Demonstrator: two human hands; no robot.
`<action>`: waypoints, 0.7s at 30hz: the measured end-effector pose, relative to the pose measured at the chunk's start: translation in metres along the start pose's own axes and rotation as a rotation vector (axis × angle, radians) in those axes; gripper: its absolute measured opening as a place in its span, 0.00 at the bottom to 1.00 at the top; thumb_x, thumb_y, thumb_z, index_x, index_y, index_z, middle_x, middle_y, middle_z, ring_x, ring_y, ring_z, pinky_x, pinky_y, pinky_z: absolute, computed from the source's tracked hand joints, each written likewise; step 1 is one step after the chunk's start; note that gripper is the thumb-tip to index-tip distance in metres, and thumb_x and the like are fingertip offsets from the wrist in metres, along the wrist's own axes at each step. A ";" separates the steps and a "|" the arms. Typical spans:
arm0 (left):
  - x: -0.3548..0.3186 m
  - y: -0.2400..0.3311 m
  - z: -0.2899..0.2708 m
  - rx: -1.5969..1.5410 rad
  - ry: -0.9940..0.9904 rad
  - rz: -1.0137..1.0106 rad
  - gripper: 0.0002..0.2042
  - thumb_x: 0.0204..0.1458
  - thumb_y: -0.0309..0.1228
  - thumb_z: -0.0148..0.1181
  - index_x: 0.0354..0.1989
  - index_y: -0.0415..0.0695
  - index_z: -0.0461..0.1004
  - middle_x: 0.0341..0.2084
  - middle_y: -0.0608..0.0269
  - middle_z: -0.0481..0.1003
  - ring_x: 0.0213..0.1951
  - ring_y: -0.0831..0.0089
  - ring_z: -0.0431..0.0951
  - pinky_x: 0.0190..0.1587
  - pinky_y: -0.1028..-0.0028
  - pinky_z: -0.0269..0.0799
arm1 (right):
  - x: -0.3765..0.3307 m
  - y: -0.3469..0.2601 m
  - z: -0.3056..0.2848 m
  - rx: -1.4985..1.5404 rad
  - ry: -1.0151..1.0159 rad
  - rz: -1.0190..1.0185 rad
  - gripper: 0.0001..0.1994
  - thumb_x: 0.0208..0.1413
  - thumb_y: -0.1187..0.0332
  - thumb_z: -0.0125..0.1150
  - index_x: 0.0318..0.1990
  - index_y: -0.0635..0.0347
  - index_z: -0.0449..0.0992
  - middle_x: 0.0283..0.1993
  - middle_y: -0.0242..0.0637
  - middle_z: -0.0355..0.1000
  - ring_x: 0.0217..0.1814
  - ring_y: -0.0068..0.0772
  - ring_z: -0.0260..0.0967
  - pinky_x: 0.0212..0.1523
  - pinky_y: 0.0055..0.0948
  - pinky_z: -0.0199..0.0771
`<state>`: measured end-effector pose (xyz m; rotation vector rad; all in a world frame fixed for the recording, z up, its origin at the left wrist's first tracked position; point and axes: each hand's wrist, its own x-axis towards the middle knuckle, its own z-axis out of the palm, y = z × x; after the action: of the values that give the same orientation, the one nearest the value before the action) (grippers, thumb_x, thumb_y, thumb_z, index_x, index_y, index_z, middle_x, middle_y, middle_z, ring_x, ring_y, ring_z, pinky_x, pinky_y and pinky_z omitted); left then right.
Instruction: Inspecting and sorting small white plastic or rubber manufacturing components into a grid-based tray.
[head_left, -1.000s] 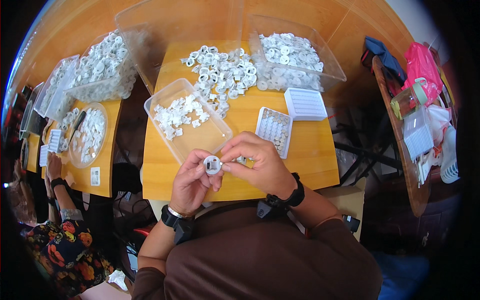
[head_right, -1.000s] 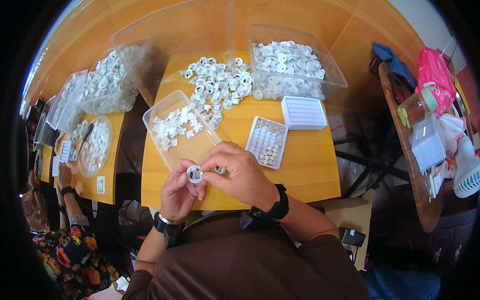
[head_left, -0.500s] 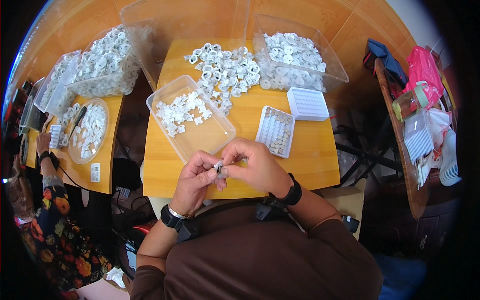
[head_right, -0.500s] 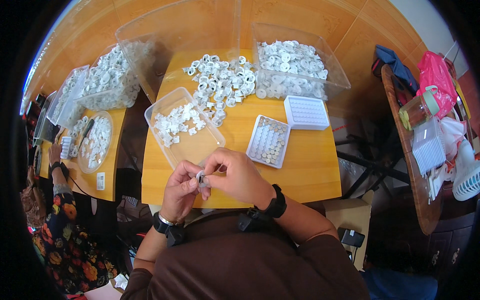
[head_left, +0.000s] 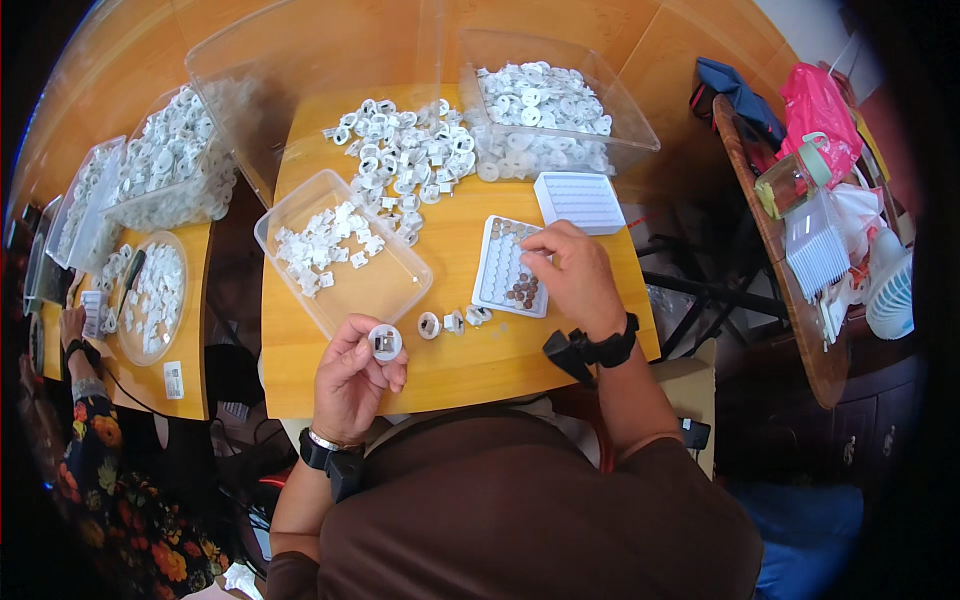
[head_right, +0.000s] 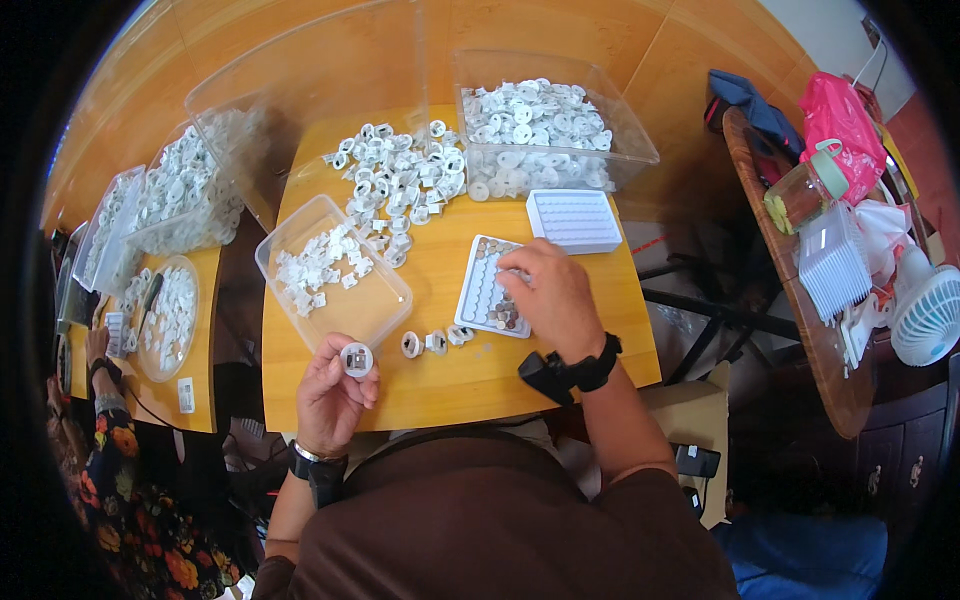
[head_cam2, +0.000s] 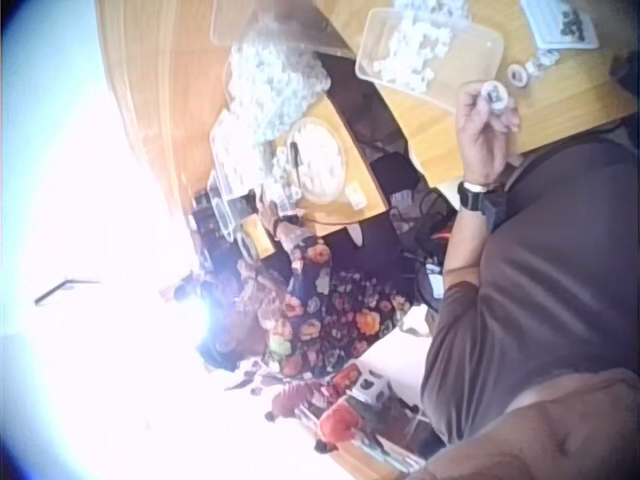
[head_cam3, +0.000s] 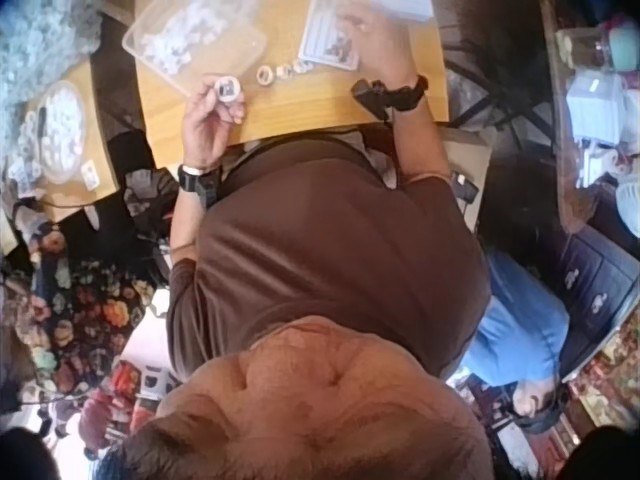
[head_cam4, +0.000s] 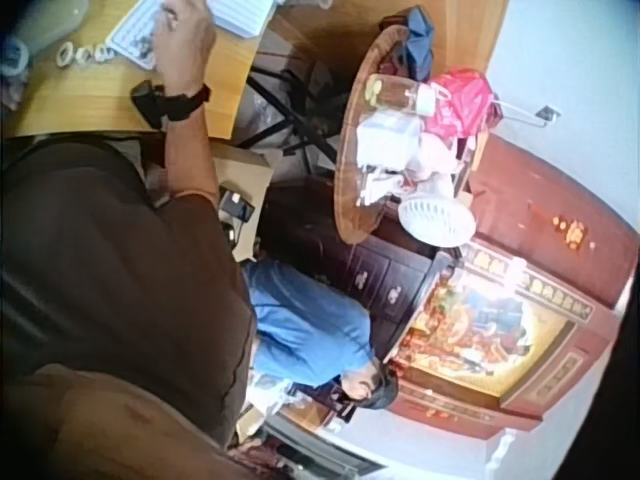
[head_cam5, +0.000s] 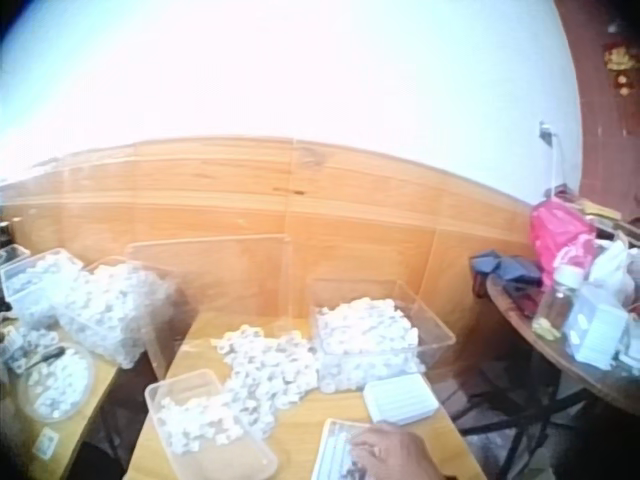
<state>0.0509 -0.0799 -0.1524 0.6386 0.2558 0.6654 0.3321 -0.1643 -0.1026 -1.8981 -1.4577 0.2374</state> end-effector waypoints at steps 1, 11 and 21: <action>0.001 0.000 0.000 -0.004 0.002 0.005 0.10 0.59 0.33 0.50 0.43 0.39 0.65 0.30 0.50 0.74 0.27 0.68 0.75 0.30 0.75 0.72 | 0.000 0.007 -0.004 -0.211 0.080 0.001 0.05 0.47 0.72 0.62 0.32 0.62 0.79 0.34 0.38 0.73 0.38 0.38 0.70 0.41 0.32 0.70; 0.002 0.000 0.006 -0.011 0.002 0.012 0.11 0.59 0.34 0.50 0.43 0.40 0.65 0.30 0.50 0.74 0.27 0.68 0.75 0.30 0.74 0.72 | -0.004 0.032 0.012 -0.398 0.077 -0.012 0.03 0.46 0.72 0.62 0.27 0.58 0.80 0.36 0.35 0.70 0.44 0.41 0.64 0.47 0.36 0.66; 0.002 -0.001 0.005 -0.044 0.008 0.008 0.11 0.59 0.33 0.50 0.44 0.40 0.65 0.32 0.50 0.75 0.28 0.68 0.76 0.31 0.74 0.72 | -0.005 -0.013 0.015 0.001 0.211 -0.144 0.04 0.40 0.75 0.66 0.25 0.60 0.77 0.38 0.37 0.73 0.44 0.42 0.67 0.45 0.37 0.69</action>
<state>0.0551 -0.0811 -0.1489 0.5949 0.2454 0.6793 0.3120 -0.1609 -0.1069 -1.7496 -1.4408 -0.0290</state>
